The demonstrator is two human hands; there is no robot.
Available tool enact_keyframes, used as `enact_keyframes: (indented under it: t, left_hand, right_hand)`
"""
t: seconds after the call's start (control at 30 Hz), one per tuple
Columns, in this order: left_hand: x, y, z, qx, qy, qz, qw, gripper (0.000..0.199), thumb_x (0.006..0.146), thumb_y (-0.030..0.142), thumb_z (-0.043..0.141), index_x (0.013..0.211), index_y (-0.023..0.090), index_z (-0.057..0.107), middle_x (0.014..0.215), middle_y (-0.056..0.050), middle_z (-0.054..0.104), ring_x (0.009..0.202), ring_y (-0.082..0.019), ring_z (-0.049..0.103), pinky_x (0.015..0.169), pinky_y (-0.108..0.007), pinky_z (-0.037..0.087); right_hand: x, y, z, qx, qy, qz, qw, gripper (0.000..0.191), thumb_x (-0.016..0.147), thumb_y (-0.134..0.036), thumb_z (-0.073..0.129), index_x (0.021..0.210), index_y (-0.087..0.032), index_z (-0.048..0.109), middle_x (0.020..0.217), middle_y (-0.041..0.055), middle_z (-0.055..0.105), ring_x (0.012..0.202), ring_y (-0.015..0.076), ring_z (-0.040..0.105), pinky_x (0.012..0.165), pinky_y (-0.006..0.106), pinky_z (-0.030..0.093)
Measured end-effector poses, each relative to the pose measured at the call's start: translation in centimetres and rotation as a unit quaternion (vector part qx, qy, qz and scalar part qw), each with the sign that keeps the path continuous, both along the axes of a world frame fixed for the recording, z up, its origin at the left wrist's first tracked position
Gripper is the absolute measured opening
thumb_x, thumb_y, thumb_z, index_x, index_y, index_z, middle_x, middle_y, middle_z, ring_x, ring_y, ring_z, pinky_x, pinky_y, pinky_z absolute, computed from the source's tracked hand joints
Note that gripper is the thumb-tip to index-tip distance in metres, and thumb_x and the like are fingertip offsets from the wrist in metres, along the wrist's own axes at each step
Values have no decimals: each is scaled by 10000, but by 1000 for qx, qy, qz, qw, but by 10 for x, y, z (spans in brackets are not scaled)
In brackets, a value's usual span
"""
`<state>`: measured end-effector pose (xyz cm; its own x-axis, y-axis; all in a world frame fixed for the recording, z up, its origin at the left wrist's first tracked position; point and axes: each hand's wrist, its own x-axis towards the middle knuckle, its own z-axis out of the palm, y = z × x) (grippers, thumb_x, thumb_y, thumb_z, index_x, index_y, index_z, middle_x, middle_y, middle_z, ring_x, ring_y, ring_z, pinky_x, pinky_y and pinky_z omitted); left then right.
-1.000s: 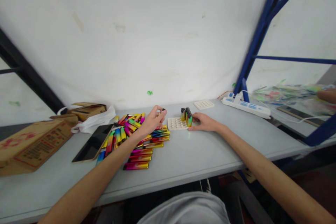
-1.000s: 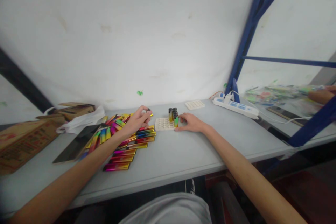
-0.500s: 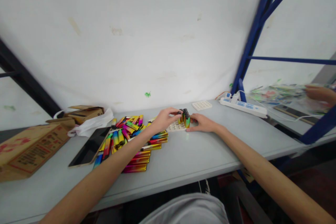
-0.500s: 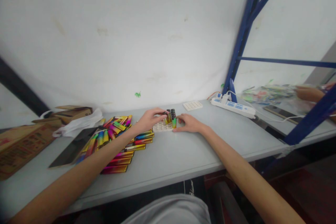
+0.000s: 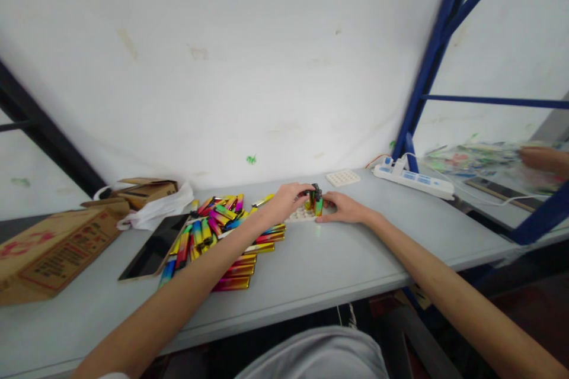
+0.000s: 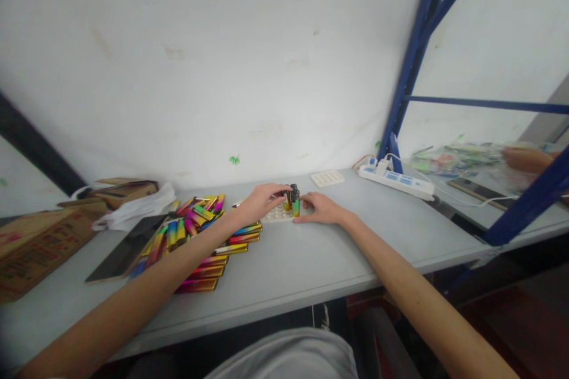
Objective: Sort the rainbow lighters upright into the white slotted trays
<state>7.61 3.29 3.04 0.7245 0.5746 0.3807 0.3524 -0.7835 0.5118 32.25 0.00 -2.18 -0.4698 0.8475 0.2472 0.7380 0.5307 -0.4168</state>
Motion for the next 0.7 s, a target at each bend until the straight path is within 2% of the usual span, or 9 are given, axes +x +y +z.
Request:
enact_keyframes:
  t: [0.07,0.13,0.23,0.27,0.4,0.5,0.57,0.63,0.7]
  left_hand:
    - [-1,-4,-2,26,0,6,1000,410,930,223,613,1337,222,661,1102,-86,715,979,-226,658,969,-374,512]
    - [1,-14,-3,87,-26,49,995,464,937,249,622,1401,240,606,1144,-98,660,1056,-245,617,1030,-427,482]
    - [13,-45,-2,174,-114,136,969,346,990,265,533,1310,193,643,1214,-144,585,1170,-275,543,1086,-482,434]
    - [20,-59,-1,173,-131,126,968,304,999,256,502,1238,163,663,1184,-152,588,1158,-274,544,1071,-470,447]
    - [56,-128,1,61,-76,-125,987,185,968,228,513,1000,173,686,1034,-104,682,1073,-228,626,1040,-381,499]
    - [83,-181,-6,-58,-28,-284,957,288,970,255,491,1119,139,709,1066,-106,732,1079,-210,679,1035,-331,524]
    - [97,-212,-18,-136,-44,-316,938,487,959,321,536,1393,111,605,1378,-155,639,1327,-259,588,1138,-359,468]
    - [110,-237,-34,-190,-52,-282,939,745,898,399,637,1577,177,427,1689,-135,298,1526,-357,352,1222,-458,385]
    - [122,-258,-52,-221,-51,-243,943,880,877,363,649,1656,234,260,1754,-89,51,1589,-382,143,1279,-497,279]
  right_hand:
    - [0,-1,1,0,0,1,1000,658,809,-660,744,1207,-139,682,926,71,641,802,220,562,726,320,429]
    - [1,-1,1,-6,7,3,1000,660,790,-658,761,1204,-149,689,924,66,647,795,215,556,721,316,427]
    - [6,1,3,-50,52,23,997,625,793,-648,757,1170,-152,707,922,58,665,777,203,548,720,318,435]
    - [9,2,3,-73,81,35,993,607,809,-644,740,1160,-150,711,940,61,679,790,205,557,738,325,445]
    - [23,13,0,-128,191,47,972,626,927,-692,544,1200,-154,712,981,73,705,888,224,601,842,365,472]
    - [33,23,-4,-153,303,-18,940,709,923,-761,486,1180,-144,724,799,41,657,750,190,580,756,340,473]
    - [37,27,-5,-177,382,-59,905,727,882,-794,523,1140,-147,732,764,35,641,688,171,563,706,322,468]
    - [41,28,-6,-198,439,-79,873,712,840,-801,582,1106,-159,736,768,39,645,667,162,558,679,311,467]
    - [43,28,-5,-209,469,-83,854,669,806,-772,658,1087,-170,740,779,42,652,670,158,561,672,303,470]
